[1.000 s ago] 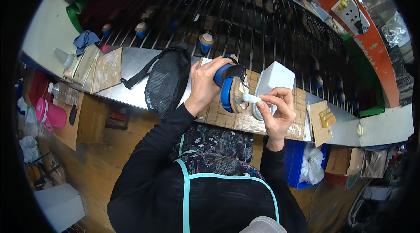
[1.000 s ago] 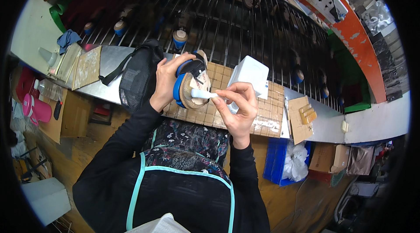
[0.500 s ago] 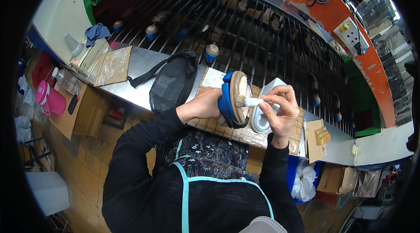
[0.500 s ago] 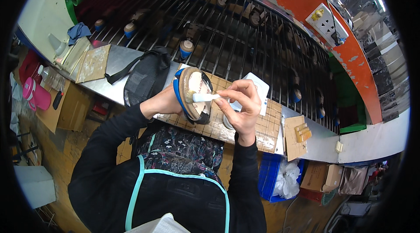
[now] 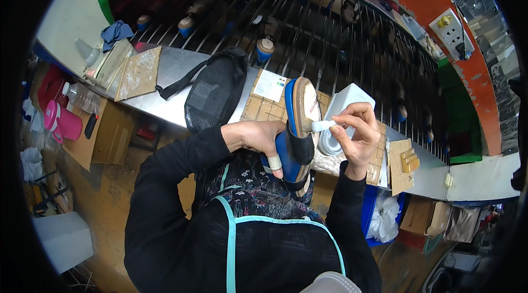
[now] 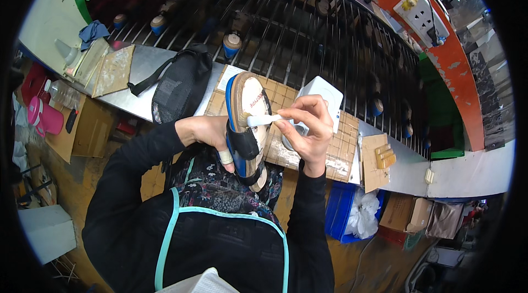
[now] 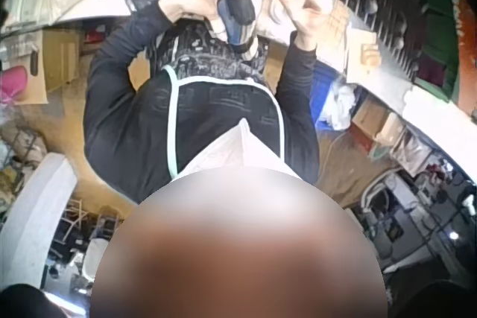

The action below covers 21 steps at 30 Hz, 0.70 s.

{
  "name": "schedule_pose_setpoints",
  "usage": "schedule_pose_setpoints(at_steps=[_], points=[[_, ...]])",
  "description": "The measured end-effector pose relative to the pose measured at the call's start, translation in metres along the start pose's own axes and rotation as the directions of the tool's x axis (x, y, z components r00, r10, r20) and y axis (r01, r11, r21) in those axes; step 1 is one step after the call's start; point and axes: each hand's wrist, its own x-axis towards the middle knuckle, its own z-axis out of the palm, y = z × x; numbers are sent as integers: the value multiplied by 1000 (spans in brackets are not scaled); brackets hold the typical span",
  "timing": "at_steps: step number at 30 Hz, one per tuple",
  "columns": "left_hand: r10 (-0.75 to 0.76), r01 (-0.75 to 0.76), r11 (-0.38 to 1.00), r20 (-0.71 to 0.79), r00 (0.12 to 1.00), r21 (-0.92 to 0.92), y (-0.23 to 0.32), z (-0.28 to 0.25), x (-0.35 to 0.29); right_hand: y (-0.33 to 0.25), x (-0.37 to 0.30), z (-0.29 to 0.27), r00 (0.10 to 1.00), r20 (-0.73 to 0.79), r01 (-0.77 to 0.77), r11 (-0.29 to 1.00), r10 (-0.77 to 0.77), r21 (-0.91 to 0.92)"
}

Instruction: The person repeatedly applies glue to the sole and strap areas of a blue sandal using a small brush. The sandal is held and rotated to access different sections while the brush is dipped into a white container between applications.

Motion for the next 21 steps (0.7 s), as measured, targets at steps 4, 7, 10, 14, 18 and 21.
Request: schedule_pose_setpoints(at_steps=[4,7,10,14,18,21], points=[[-23,27,999,122,992,-33,-5,2,5,5,-5,-4,1000,16,12,1000,-12,1],[15,-5,998,167,986,-58,-8,2,9,11,-7,-7,999,36,-14,998,12,63],[31,-26,999,168,985,-31,-9,1,14,17,-22,2,980,-108,-157,981,169,110],[151,-145,987,85,985,-69,-10,-1,5,12,-70,-4,948,-118,-297,955,297,17],[96,-170,922,-220,971,-348,-20,-1,-15,10,-115,-27,841,-372,-489,846,393,-214],[426,-539,583,-336,840,-608,-30,-2,-6,15,-136,-39,737,-470,-676,563,487,-476]])
